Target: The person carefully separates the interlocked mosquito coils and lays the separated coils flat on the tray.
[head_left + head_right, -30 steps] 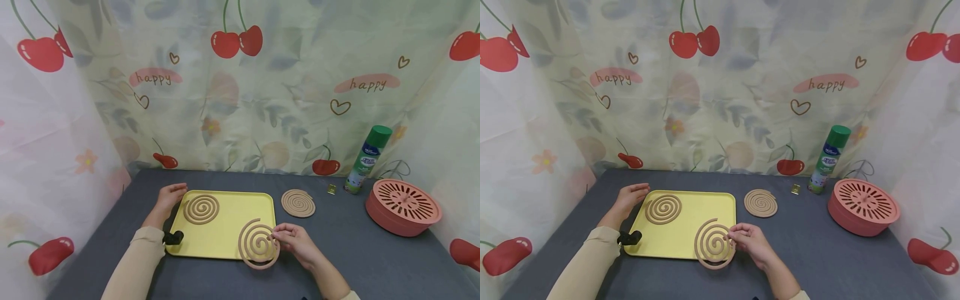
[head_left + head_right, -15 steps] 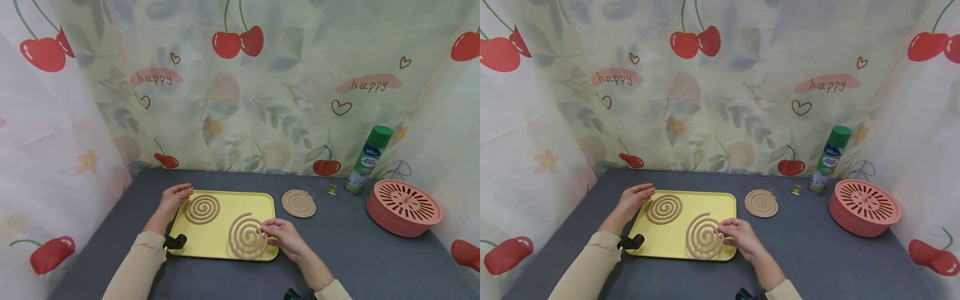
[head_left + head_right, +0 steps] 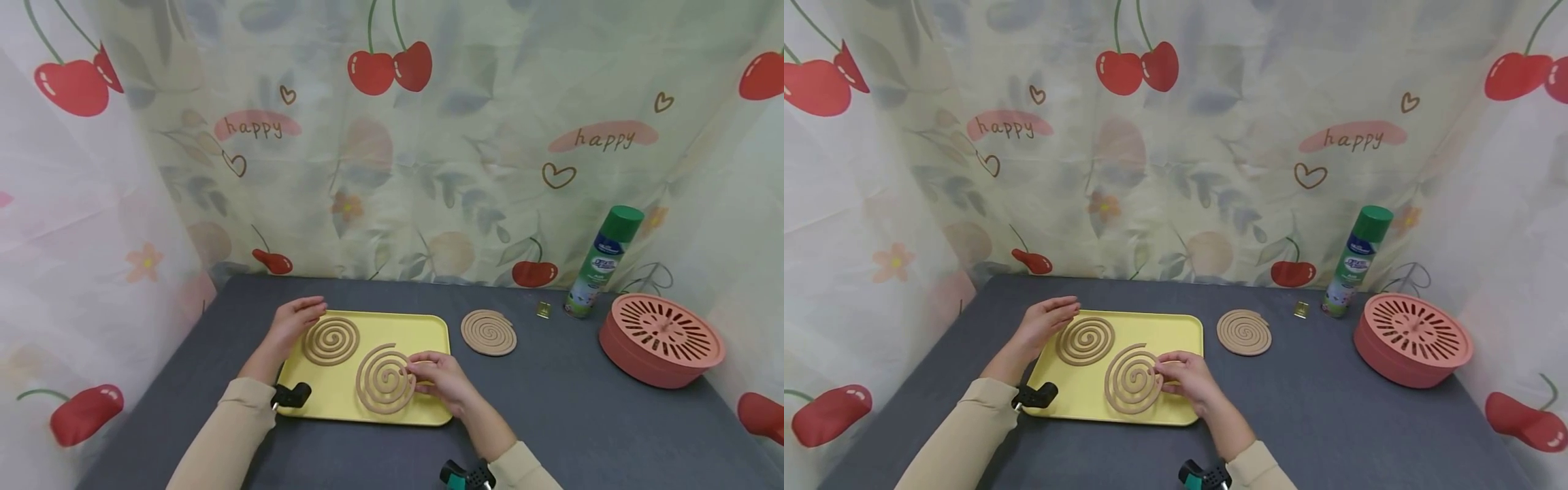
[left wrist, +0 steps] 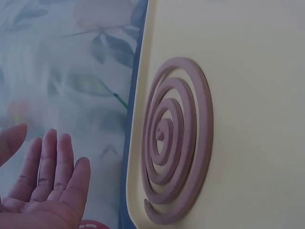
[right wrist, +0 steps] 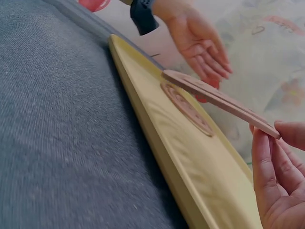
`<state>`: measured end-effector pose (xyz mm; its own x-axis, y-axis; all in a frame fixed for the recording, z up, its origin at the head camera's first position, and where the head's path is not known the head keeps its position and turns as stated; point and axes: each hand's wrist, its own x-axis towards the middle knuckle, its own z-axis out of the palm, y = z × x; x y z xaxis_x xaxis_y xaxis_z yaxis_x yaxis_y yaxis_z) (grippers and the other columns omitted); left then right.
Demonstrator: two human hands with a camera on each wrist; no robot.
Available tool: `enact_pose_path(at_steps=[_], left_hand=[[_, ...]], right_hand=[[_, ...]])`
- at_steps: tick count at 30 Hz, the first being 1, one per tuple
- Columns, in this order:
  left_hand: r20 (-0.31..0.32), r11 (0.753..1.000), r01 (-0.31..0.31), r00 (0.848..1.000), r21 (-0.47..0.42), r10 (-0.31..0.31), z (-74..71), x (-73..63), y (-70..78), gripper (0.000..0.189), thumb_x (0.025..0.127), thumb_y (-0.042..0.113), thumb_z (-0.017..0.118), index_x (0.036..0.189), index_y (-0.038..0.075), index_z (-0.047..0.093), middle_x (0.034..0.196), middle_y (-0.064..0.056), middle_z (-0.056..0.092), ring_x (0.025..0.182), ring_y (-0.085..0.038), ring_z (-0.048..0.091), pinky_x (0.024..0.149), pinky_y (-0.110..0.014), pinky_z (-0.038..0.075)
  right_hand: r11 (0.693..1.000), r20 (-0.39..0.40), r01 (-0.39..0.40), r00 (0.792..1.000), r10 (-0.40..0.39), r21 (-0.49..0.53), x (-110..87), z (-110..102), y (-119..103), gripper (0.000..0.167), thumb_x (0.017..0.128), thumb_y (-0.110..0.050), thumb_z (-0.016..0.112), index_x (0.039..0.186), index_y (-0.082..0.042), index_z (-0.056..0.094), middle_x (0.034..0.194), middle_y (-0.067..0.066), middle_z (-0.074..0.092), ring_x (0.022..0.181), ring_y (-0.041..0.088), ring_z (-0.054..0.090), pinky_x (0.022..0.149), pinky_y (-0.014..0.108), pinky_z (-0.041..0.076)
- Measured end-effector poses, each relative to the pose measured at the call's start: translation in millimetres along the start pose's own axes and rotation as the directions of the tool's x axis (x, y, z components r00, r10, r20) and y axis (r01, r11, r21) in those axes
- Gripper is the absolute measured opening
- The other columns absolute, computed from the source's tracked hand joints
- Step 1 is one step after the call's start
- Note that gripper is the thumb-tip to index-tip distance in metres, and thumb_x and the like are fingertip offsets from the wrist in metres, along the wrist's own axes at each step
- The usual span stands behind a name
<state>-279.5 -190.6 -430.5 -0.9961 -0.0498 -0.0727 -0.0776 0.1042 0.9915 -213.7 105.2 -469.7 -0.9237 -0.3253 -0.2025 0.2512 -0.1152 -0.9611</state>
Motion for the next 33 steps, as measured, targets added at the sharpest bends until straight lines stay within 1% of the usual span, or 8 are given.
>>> enact_pose_path(at_steps=[2,6,10,13,17,20,26,33], left_hand=[[0.005,1.0,-0.004,1.0,0.006,0.004,1.8,-0.4,1.7,0.043,0.091,0.018,0.06,0.13,0.001,0.052,0.123,-0.014,0.061,0.11,-0.02,0.059,0.103,-0.041,0.04],[0.03,1.0,-0.012,0.999,-0.008,0.013,4.9,-0.3,5.3,0.043,0.091,0.016,0.06,0.13,-0.001,0.051,0.122,-0.014,0.061,0.113,-0.023,0.058,0.103,-0.041,0.04],[0.052,1.0,-0.027,0.998,-0.009,0.027,7.8,0.4,8.0,0.044,0.091,0.016,0.06,0.13,-0.001,0.051,0.122,-0.013,0.061,0.105,-0.014,0.061,0.102,-0.04,0.041],[0.063,0.999,-0.035,0.997,-0.009,0.035,10.6,0.3,9.9,0.042,0.092,0.016,0.059,0.13,-0.001,0.051,0.124,-0.015,0.06,0.099,-0.006,0.062,0.097,-0.033,0.046],[0.081,0.999,-0.036,0.996,-0.028,0.039,14.7,0.6,11.8,0.041,0.092,0.013,0.058,0.129,-0.002,0.051,0.126,-0.018,0.058,0.102,-0.011,0.062,0.09,-0.027,0.048],[0.1,0.999,-0.045,0.994,-0.024,0.047,17.6,-0.1,13.2,0.042,0.092,0.014,0.058,0.13,-0.003,0.05,0.124,-0.016,0.06,0.104,-0.013,0.062,0.09,-0.027,0.048],[0.106,0.999,-0.032,0.994,-0.039,0.036,22.4,-2.9,15.8,0.039,0.093,0.012,0.057,0.129,-0.002,0.051,0.121,-0.012,0.062,0.096,-0.006,0.062,0.087,-0.023,0.049],[0.139,0.998,-0.023,0.99,-0.054,0.03,28.9,-4.2,16.2,0.041,0.093,0.013,0.057,0.131,-0.002,0.05,0.127,-0.017,0.058,0.098,-0.006,0.062,0.094,-0.027,0.047]], right_hand=[[1.0,0.0,-0.008,1.0,0.008,-0.004,3.0,5,1,0.028,0.089,-0.009,0.061,0.111,0.007,0.055,0.085,0.0,0.071,0.075,0.008,0.066,0.065,0.023,0.054],[1.0,-0.002,-0.022,1.0,0.022,-0.009,9.2,12,4,0.029,0.088,-0.009,0.061,0.112,0.008,0.055,0.087,0.002,0.071,0.075,0.009,0.066,0.065,0.023,0.054],[1.0,-0.006,-0.022,1.0,0.022,-0.011,14.3,18,5,0.03,0.088,-0.008,0.061,0.112,0.009,0.054,0.087,0.003,0.071,0.074,0.009,0.065,0.064,0.023,0.054],[1.0,-0.002,-0.02,1.0,0.02,-0.016,16.9,23,7,0.032,0.088,-0.007,0.061,0.113,0.01,0.053,0.087,0.003,0.069,0.073,0.009,0.065,0.064,0.022,0.054],[0.999,0.014,-0.034,0.999,0.034,-0.021,18.6,27,9,0.033,0.088,-0.005,0.061,0.115,0.011,0.052,0.086,0.003,0.069,0.072,0.009,0.064,0.064,0.022,0.054],[0.998,0.021,-0.049,0.999,0.05,-0.029,18.9,28,11,0.035,0.087,-0.005,0.061,0.117,0.011,0.052,0.084,0.003,0.069,0.07,0.009,0.064,0.062,0.022,0.054],[0.996,0.031,-0.065,0.997,0.067,-0.059,21.5,32,14,0.036,0.087,-0.003,0.06,0.119,0.012,0.052,0.086,0.005,0.069,0.071,0.009,0.064,0.064,0.023,0.055],[0.994,0.042,-0.051,0.998,0.055,-0.094,20.4,37,14,0.034,0.089,-0.002,0.058,0.119,0.013,0.052,0.095,0.01,0.067,0.075,0.009,0.064,0.067,0.023,0.055]])
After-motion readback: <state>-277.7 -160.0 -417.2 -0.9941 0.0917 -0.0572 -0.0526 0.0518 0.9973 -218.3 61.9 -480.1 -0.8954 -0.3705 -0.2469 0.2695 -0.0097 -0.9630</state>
